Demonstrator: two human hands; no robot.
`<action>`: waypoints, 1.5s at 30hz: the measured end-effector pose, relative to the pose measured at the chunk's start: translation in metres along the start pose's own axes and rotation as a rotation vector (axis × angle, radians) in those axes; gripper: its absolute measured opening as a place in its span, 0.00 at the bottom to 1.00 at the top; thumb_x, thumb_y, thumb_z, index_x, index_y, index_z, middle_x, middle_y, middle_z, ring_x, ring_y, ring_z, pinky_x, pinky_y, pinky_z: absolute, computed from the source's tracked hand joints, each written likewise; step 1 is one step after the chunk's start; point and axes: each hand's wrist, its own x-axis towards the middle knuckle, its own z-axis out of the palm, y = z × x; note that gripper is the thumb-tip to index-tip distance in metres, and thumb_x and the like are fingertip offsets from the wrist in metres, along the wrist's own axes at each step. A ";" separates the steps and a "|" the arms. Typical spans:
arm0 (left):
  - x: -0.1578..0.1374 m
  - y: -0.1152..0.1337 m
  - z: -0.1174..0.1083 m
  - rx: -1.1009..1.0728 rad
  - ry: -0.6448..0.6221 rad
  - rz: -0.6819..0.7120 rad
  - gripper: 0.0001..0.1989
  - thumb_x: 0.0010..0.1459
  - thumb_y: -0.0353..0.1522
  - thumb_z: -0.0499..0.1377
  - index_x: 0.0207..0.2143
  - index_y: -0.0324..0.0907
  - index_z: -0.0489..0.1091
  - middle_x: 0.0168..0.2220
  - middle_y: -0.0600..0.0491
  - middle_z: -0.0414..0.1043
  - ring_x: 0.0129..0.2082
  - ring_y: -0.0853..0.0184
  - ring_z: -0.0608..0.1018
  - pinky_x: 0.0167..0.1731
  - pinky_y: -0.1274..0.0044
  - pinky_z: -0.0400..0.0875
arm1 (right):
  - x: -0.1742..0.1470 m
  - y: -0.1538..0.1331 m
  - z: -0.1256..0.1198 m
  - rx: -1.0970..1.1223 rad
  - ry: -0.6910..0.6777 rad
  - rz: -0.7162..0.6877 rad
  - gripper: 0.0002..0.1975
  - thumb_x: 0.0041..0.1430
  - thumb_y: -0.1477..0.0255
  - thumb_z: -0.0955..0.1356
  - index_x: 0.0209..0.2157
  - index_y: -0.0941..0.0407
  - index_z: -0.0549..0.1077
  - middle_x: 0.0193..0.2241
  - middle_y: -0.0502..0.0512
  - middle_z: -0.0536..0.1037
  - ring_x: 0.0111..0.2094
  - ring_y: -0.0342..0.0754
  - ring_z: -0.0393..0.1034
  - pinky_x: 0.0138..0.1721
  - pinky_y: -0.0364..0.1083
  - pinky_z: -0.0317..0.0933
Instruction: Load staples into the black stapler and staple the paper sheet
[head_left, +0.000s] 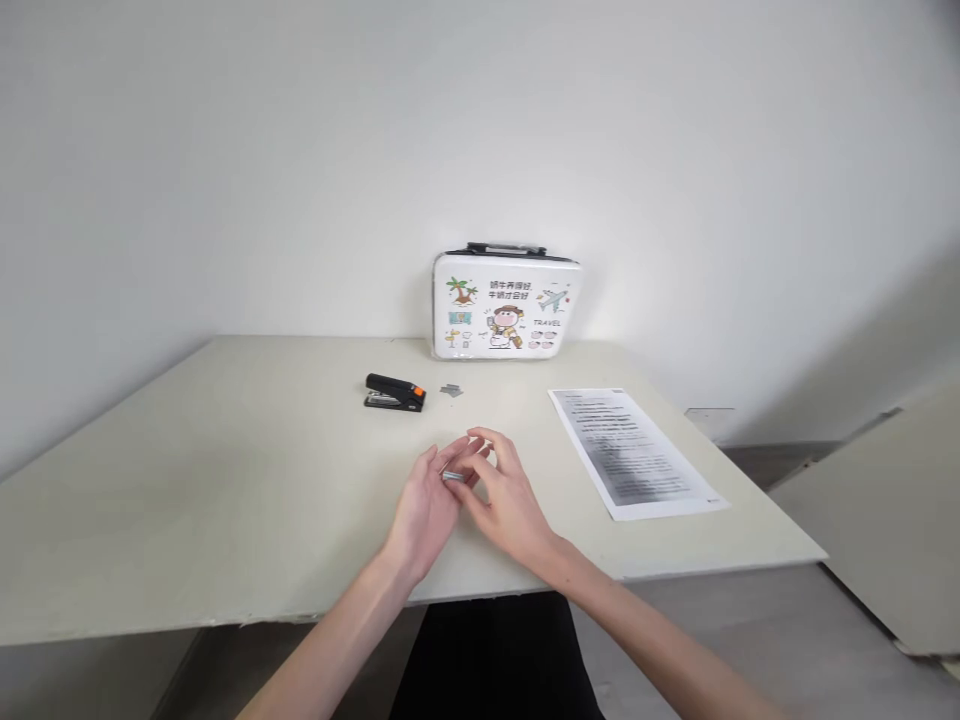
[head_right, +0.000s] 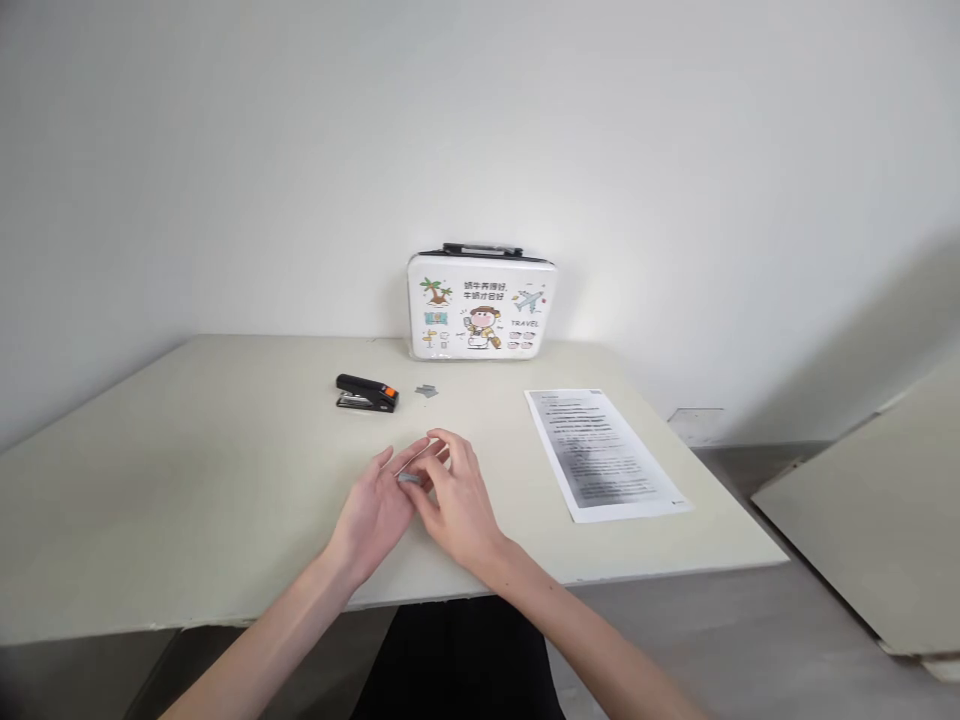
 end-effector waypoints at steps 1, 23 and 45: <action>0.001 -0.005 0.003 0.095 -0.027 -0.002 0.23 0.72 0.43 0.50 0.55 0.37 0.75 0.62 0.40 0.73 0.63 0.55 0.74 0.65 0.65 0.65 | -0.003 0.009 -0.013 -0.018 0.006 0.011 0.06 0.70 0.68 0.68 0.45 0.51 0.77 0.62 0.62 0.67 0.64 0.58 0.64 0.62 0.60 0.65; -0.007 0.054 -0.091 1.470 0.003 0.409 0.23 0.64 0.53 0.55 0.42 0.46 0.78 0.44 0.51 0.83 0.46 0.59 0.83 0.47 0.73 0.78 | -0.093 0.269 -0.231 -0.505 0.301 0.589 0.17 0.61 0.58 0.67 0.42 0.57 0.76 0.47 0.69 0.76 0.48 0.62 0.74 0.52 0.59 0.68; -0.040 0.085 -0.121 1.474 0.251 0.401 0.27 0.62 0.55 0.54 0.46 0.46 0.77 0.39 0.49 0.82 0.39 0.61 0.82 0.44 0.72 0.78 | -0.108 0.125 -0.127 -0.150 0.275 0.364 0.11 0.70 0.66 0.63 0.40 0.53 0.77 0.48 0.63 0.74 0.46 0.55 0.74 0.31 0.48 0.71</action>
